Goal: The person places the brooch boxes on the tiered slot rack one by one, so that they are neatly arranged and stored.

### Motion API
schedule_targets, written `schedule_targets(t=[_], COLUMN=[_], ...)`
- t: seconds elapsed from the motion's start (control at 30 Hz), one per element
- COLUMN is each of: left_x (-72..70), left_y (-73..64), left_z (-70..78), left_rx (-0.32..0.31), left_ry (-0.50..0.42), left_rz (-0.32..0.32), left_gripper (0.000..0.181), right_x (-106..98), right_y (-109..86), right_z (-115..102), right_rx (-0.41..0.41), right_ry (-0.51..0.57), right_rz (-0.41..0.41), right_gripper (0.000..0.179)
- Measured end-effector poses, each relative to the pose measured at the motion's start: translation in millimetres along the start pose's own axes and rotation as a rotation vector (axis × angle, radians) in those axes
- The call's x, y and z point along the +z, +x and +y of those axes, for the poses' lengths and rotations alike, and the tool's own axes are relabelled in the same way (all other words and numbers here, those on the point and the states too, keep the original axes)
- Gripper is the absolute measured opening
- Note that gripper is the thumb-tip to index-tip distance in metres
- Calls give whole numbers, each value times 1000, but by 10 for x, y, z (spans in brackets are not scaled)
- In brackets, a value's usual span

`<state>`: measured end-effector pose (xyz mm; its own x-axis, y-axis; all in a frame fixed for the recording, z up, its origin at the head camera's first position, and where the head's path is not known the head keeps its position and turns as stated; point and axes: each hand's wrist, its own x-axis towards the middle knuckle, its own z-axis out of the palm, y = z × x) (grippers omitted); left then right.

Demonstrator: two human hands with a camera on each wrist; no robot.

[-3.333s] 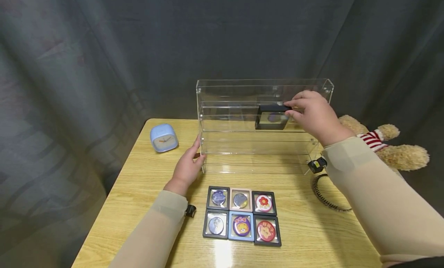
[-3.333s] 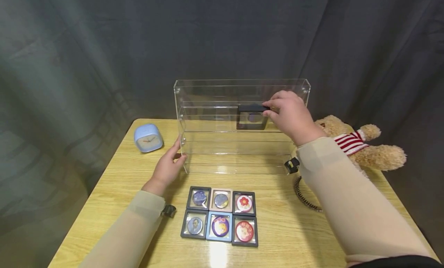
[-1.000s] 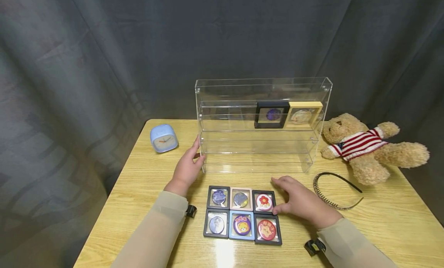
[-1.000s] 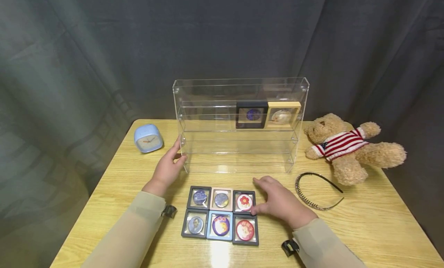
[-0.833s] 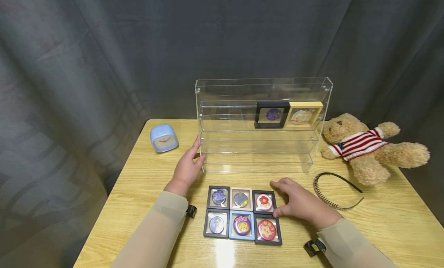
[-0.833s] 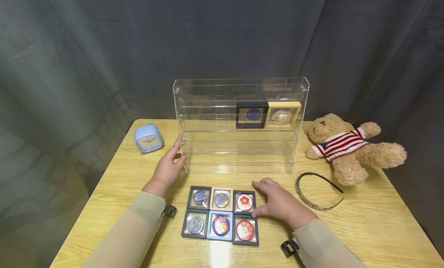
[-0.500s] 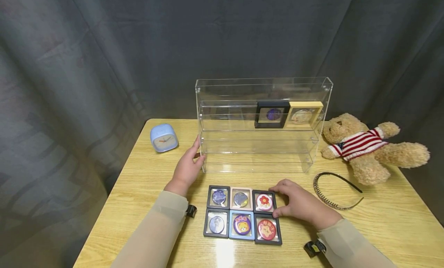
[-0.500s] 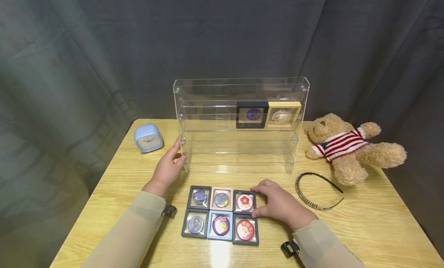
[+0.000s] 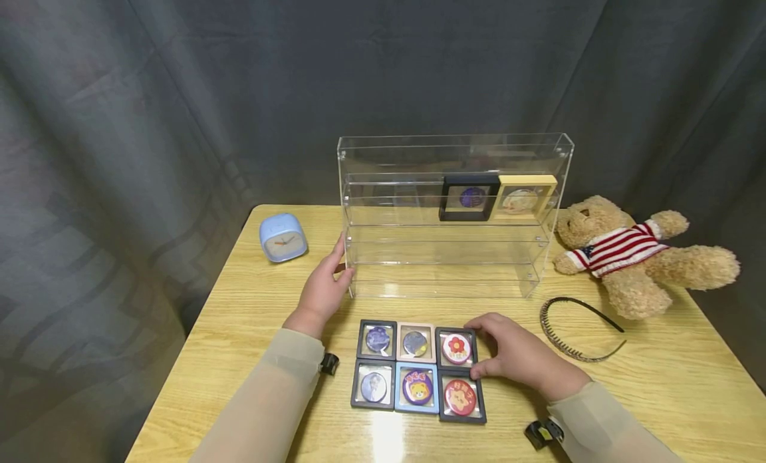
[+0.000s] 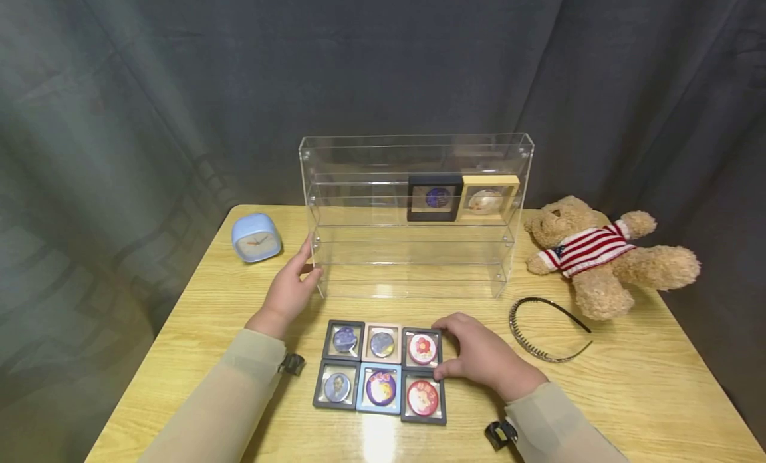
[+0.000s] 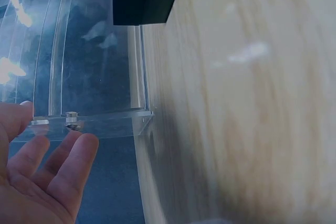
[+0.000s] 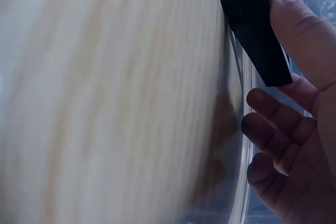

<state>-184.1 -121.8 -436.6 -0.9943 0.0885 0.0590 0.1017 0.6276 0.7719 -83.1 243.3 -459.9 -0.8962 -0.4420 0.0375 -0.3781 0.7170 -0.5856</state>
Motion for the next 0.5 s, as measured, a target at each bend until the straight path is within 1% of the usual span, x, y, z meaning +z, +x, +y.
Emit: schedule_targets(t=[0.3, 0.5], left_x=[11, 14], left_y=[5, 2], left_z=[-8, -14], left_rx=[6, 12], left_ry=[1, -3], left_rz=[1, 1], left_gripper=[74, 74], right_x=[-18, -5], right_y=[-18, -44], right_z=[-44, -68], right_rx=[43, 56], right_ry=[100, 137], right_rz=[10, 55], right_gripper=[70, 58])
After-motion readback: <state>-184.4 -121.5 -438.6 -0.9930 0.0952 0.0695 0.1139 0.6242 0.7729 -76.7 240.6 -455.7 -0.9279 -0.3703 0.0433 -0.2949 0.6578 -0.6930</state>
